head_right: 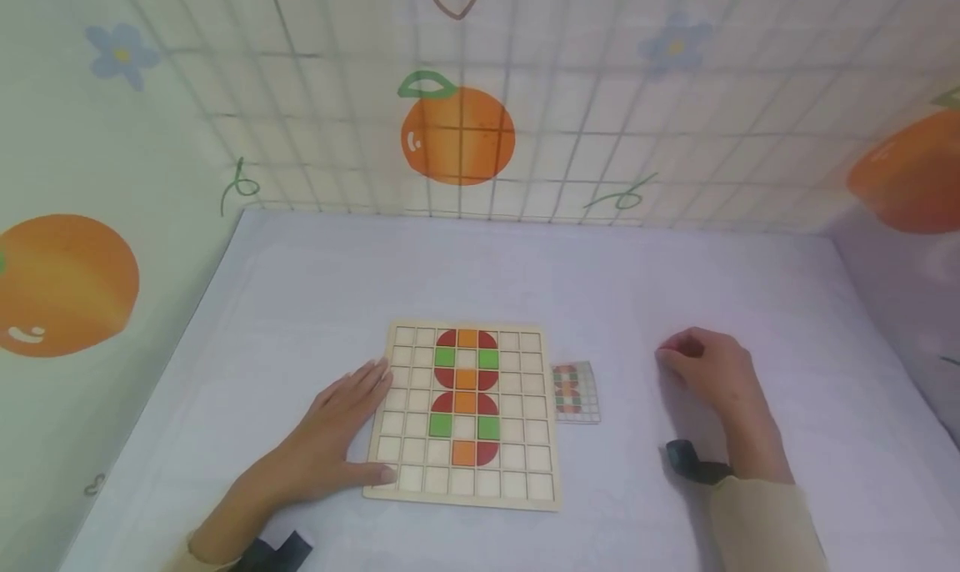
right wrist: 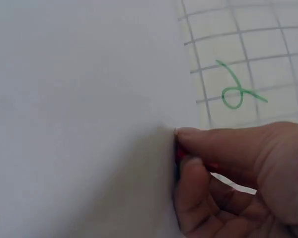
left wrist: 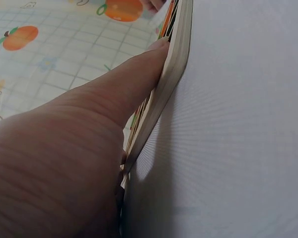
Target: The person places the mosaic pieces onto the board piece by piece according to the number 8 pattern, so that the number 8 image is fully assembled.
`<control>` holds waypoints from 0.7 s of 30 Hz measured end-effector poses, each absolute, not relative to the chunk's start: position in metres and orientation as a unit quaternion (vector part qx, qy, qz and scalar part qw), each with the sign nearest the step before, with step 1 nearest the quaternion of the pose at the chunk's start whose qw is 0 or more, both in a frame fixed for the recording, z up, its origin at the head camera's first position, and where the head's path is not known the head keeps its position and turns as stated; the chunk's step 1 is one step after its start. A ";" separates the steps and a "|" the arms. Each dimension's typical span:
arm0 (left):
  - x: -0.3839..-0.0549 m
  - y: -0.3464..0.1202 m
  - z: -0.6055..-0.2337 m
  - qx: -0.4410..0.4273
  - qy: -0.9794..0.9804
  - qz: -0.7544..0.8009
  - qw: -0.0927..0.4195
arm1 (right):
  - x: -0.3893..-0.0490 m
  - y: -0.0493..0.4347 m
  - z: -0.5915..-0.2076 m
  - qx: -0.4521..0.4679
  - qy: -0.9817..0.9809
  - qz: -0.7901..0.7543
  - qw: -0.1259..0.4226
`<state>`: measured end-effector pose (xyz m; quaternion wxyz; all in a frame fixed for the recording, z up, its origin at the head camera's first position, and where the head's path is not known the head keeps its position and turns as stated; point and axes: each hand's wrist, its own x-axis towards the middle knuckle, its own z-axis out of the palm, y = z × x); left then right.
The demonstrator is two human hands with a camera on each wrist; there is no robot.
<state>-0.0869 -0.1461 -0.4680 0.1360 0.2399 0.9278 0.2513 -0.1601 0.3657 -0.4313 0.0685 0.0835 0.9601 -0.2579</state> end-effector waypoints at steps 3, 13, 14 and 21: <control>-0.086 -0.147 -0.468 0.239 0.928 0.252 0.137 | -0.154 0.355 -0.429 0.076 0.954 -0.284 0.064; -0.086 -0.151 -0.469 0.235 0.930 0.246 0.138 | -0.124 0.228 -0.399 -0.081 0.943 -0.319 0.050; -0.087 -0.151 -0.469 0.236 0.930 0.247 0.138 | -0.120 0.213 -0.399 -0.101 0.938 -0.326 0.061; -0.089 -0.150 -0.468 0.250 0.926 0.249 0.134 | -0.092 0.138 -0.416 -0.176 0.916 -0.343 0.113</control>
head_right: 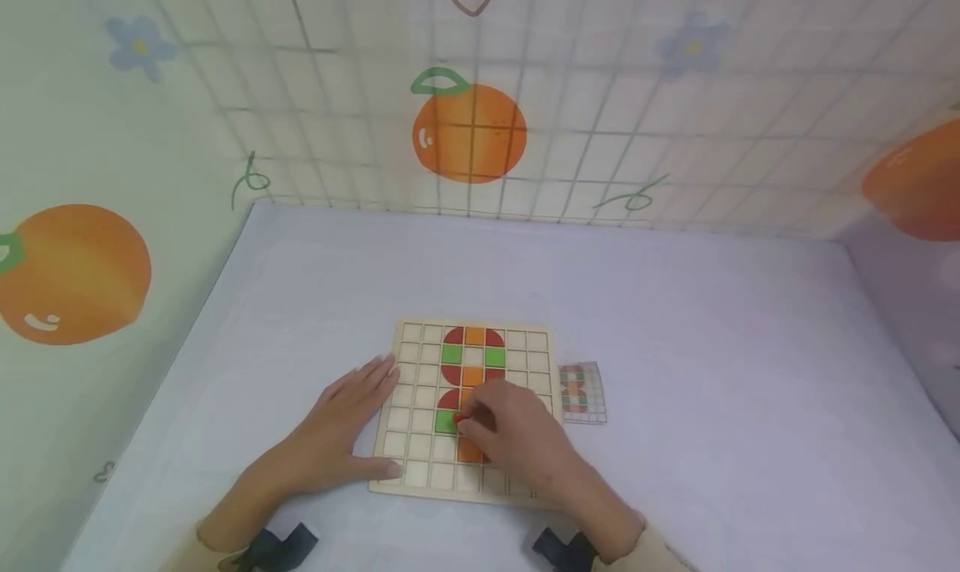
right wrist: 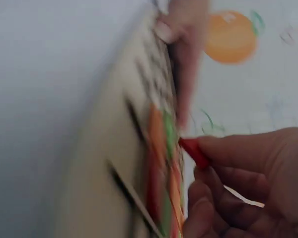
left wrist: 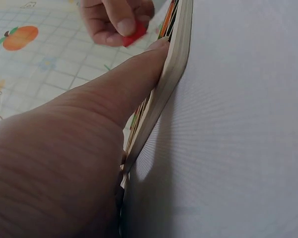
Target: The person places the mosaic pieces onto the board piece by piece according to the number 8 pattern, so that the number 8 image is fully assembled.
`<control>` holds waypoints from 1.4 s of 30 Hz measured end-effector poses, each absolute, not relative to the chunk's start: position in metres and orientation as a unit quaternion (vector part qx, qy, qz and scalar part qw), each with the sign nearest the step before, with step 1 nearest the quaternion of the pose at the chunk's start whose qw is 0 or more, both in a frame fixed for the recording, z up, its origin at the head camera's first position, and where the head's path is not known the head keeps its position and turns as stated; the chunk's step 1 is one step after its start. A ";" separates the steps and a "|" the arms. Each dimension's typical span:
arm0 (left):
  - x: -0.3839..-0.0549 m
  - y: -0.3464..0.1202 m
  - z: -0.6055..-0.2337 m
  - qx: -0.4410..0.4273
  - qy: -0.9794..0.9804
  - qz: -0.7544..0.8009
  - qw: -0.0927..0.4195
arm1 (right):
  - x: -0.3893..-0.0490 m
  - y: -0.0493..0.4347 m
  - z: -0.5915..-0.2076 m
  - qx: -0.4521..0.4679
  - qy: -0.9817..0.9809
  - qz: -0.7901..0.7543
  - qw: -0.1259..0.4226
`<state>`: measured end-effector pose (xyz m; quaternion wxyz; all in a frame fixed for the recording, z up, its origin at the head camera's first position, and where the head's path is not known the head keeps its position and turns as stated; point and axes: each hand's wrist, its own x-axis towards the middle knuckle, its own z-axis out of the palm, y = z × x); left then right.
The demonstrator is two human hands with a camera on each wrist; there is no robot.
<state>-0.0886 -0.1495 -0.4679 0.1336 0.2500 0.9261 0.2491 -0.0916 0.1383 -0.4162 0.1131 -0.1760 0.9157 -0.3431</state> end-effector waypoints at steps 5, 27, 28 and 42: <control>-0.089 -0.150 -0.468 0.253 0.924 0.252 0.132 | -0.080 0.116 -0.429 -0.231 0.933 -0.273 0.039; -0.091 -0.155 -0.472 0.257 0.924 0.252 0.127 | -0.062 0.093 -0.420 -0.263 0.937 -0.221 0.058; -0.090 -0.154 -0.472 0.257 0.925 0.250 0.127 | -0.062 0.095 -0.420 -0.266 0.936 -0.221 0.057; -0.090 -0.153 -0.472 0.254 0.926 0.245 0.131 | -0.059 0.099 -0.429 -0.253 0.937 -0.239 0.040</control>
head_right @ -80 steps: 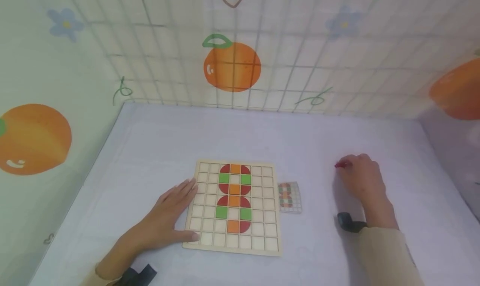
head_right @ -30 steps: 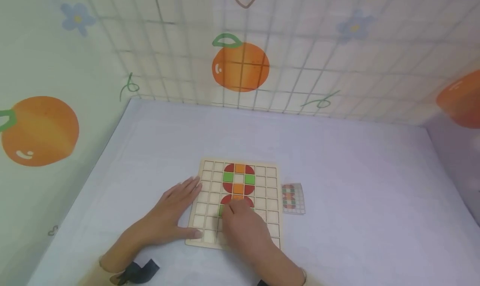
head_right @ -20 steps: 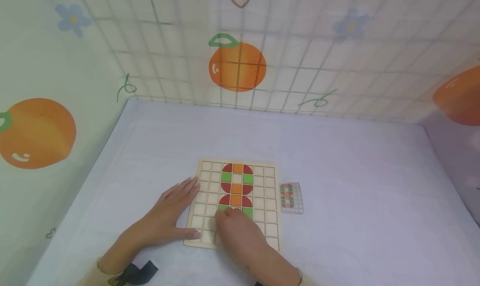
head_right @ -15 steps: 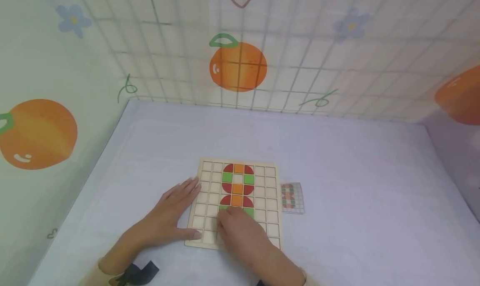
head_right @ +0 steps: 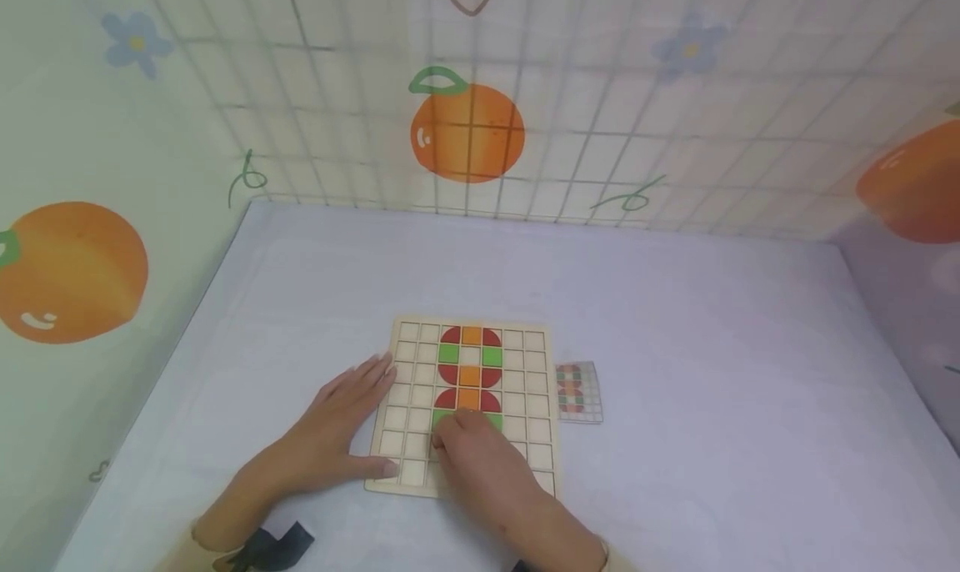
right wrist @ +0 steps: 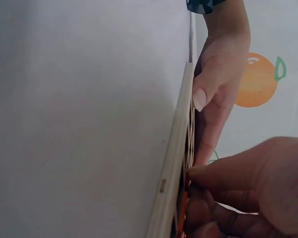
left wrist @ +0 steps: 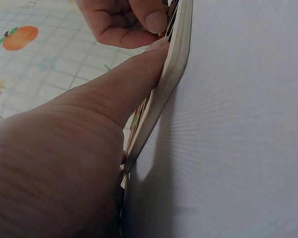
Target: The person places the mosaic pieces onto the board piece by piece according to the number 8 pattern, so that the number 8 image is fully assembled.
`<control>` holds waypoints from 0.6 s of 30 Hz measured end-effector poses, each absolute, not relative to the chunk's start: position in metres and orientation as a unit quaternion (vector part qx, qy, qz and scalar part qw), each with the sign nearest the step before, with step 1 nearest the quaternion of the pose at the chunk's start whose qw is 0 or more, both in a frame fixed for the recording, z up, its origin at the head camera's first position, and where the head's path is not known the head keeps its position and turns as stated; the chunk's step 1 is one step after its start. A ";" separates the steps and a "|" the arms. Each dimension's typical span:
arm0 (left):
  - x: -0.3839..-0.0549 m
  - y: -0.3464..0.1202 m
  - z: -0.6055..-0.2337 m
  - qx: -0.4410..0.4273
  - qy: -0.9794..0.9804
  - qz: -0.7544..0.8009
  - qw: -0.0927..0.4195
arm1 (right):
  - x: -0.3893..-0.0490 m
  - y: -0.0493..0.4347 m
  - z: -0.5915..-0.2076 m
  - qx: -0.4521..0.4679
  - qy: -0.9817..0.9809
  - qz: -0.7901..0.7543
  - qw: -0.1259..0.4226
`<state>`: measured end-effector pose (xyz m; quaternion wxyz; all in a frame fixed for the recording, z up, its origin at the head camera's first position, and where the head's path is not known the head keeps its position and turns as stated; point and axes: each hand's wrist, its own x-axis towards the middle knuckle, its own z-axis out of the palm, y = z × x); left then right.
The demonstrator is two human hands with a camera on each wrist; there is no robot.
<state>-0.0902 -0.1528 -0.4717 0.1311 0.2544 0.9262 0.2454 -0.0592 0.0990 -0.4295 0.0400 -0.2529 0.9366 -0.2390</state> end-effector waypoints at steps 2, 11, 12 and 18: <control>-0.090 -0.152 -0.472 0.255 0.925 0.251 0.131 | -0.059 0.100 -0.428 -0.256 0.935 -0.241 0.035; -0.089 -0.147 -0.473 0.250 0.926 0.250 0.134 | -0.069 0.138 -0.410 -0.217 0.938 -0.270 -0.027; -0.089 -0.148 -0.474 0.248 0.927 0.249 0.133 | -0.070 0.144 -0.407 -0.204 0.941 -0.268 -0.031; -0.085 -0.162 -0.476 0.206 0.931 0.277 0.120 | -0.072 0.185 -0.398 -0.171 0.951 -0.248 -0.075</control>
